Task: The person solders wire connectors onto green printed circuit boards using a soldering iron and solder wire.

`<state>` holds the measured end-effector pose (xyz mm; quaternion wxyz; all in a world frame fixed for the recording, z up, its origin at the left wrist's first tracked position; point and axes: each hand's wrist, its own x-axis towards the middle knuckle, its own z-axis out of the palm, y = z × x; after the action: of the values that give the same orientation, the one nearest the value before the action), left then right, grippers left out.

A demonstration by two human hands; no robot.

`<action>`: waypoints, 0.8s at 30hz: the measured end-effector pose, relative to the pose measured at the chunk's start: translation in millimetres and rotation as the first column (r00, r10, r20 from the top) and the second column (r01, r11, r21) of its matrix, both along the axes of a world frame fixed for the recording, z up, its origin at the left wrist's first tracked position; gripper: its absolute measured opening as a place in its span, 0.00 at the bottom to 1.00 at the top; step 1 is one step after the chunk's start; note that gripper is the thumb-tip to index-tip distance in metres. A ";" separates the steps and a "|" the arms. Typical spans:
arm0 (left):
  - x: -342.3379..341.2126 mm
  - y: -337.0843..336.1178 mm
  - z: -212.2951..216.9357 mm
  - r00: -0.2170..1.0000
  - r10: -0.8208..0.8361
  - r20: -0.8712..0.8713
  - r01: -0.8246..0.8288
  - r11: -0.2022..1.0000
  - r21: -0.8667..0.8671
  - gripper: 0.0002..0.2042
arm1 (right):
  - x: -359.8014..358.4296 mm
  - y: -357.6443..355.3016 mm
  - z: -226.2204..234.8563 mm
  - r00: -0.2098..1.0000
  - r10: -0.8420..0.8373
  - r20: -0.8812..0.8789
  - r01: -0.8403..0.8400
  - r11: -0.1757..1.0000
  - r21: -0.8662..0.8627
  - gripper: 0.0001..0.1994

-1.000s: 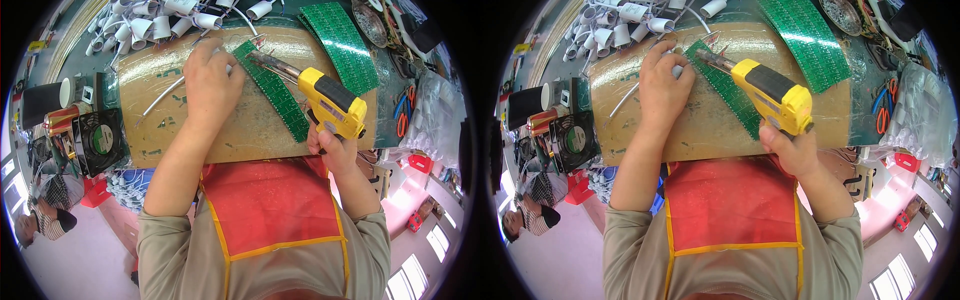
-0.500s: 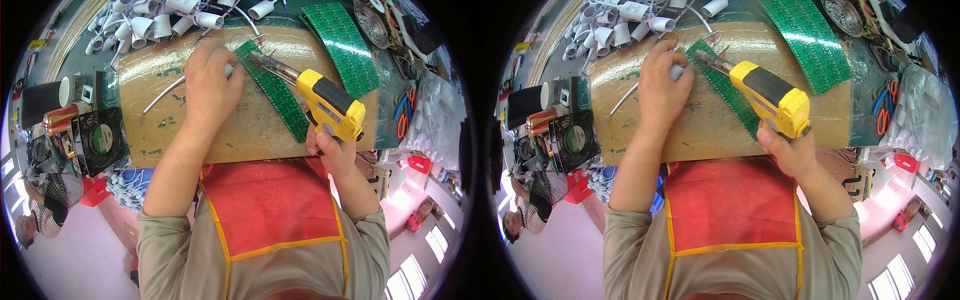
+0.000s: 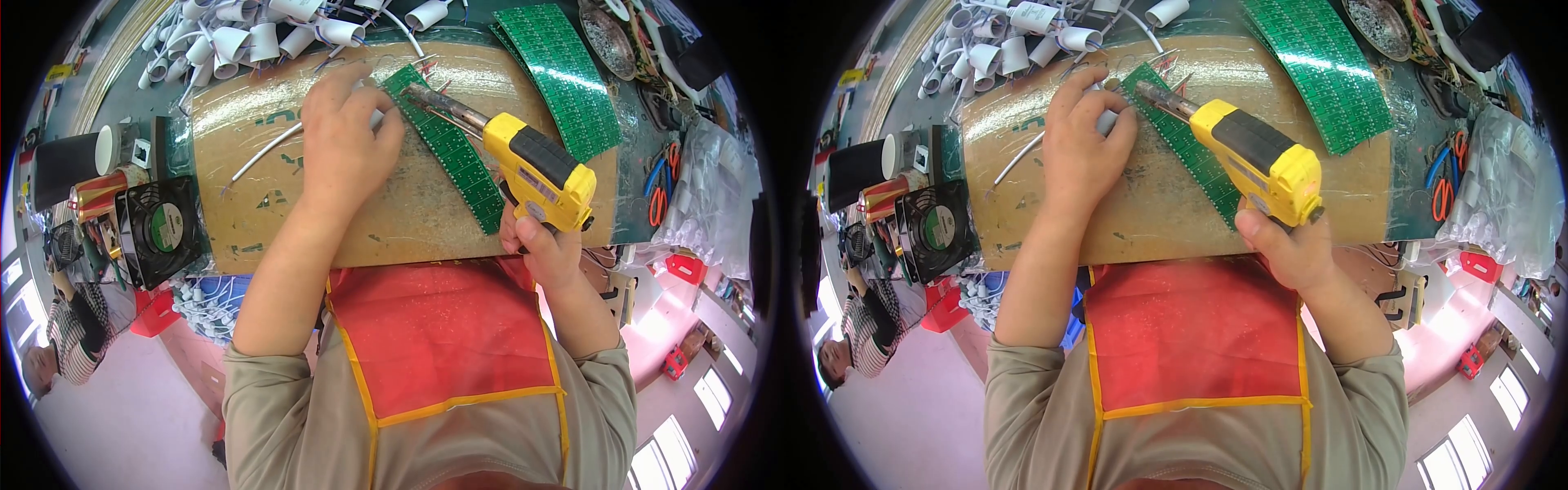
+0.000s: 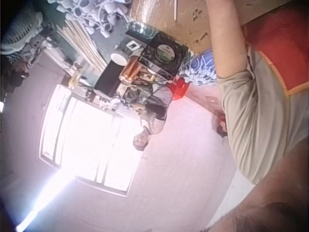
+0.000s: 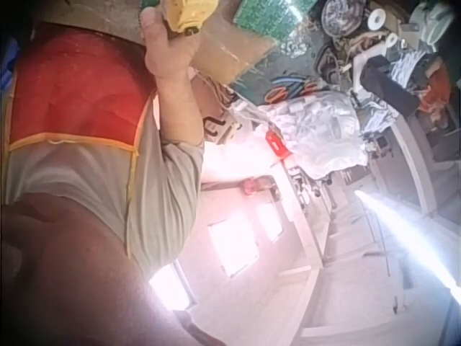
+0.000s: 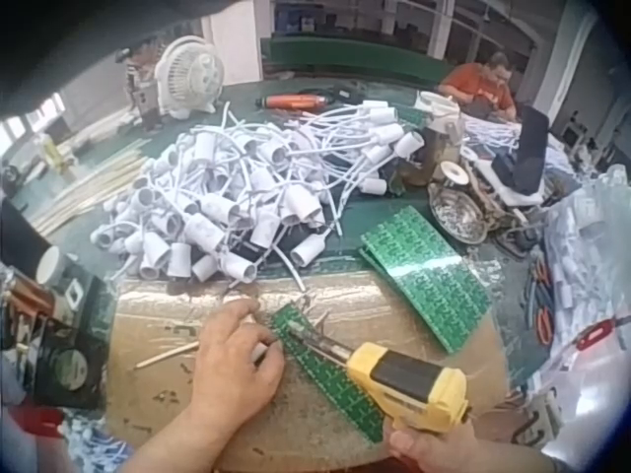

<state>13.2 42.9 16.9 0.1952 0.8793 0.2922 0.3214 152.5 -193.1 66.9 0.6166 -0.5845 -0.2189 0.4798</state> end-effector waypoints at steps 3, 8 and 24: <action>1.1 0.3 -1.2 1.000 0.006 -0.008 -0.006 1.000 0.022 0.04 | 0.4 -1.4 -0.5 1.000 0.001 -0.014 -0.001 1.000 0.001 0.07; 2.6 1.7 -3.0 1.000 0.007 0.000 -0.007 1.000 0.027 0.04 | 1.3 -4.1 -3.2 1.000 0.015 0.003 -0.015 1.000 -0.013 0.10; 6.3 0.9 -6.7 0.998 -0.008 0.064 0.004 0.998 0.068 0.05 | 1.1 -6.0 -3.6 0.996 0.052 0.075 -0.048 0.997 -0.055 0.11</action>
<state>19.5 43.8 10.3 0.1756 0.8754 0.2721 0.3588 153.6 -199.1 63.3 0.5799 -0.6129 -0.2438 0.4782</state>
